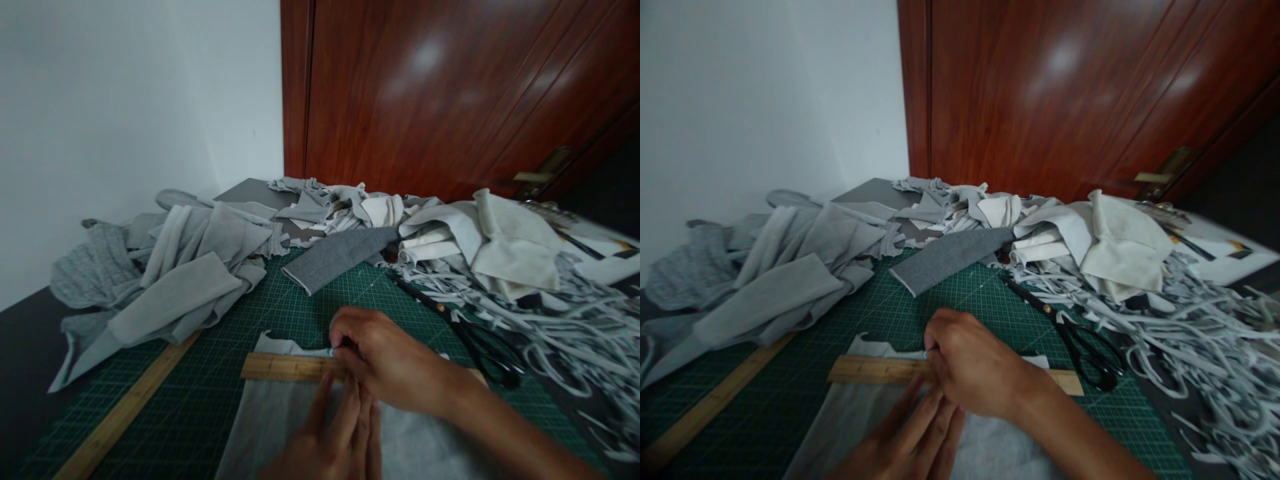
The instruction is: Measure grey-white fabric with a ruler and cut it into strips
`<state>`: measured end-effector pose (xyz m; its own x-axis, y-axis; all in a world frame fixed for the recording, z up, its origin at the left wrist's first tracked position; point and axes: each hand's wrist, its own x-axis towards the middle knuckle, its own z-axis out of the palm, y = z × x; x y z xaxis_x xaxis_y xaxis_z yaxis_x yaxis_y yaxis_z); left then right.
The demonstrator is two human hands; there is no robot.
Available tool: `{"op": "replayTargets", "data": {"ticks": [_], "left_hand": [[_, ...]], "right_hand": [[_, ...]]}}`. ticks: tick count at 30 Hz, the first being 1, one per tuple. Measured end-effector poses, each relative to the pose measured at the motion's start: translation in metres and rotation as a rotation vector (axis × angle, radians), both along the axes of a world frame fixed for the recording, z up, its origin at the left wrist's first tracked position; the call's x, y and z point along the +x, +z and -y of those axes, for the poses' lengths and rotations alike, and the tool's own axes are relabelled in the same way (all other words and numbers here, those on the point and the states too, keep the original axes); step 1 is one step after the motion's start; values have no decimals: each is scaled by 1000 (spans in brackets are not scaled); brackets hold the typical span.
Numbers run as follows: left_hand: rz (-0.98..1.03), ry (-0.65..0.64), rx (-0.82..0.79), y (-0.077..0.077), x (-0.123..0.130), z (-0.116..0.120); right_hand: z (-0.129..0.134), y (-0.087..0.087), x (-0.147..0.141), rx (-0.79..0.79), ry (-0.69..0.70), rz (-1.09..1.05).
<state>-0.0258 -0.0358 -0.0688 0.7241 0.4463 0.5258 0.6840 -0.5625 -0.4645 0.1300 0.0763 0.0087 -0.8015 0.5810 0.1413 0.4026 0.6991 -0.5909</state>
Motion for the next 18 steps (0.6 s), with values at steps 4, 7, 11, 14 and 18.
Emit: {"op": "replayTargets", "data": {"ticks": [4, 7, 11, 14, 18], "left_hand": [[42, -15, -8, 2, 0, -1], [13, -12, -21, 1, 0, 0], [-13, 6, -42, -1, 0, 1], [-16, 1, -46, -2, -1, 1], [27, -8, -46, -2, -1, 0]], "right_hand": [[1, 0, -5, 28, 25, 35], [2, 0, -9, 45, 31, 53], [1, 1, -10, 70, 47, 87], [0, 4, -7, 93, 93, 129], [-2, 8, -3, 93, 100, 147]]}}
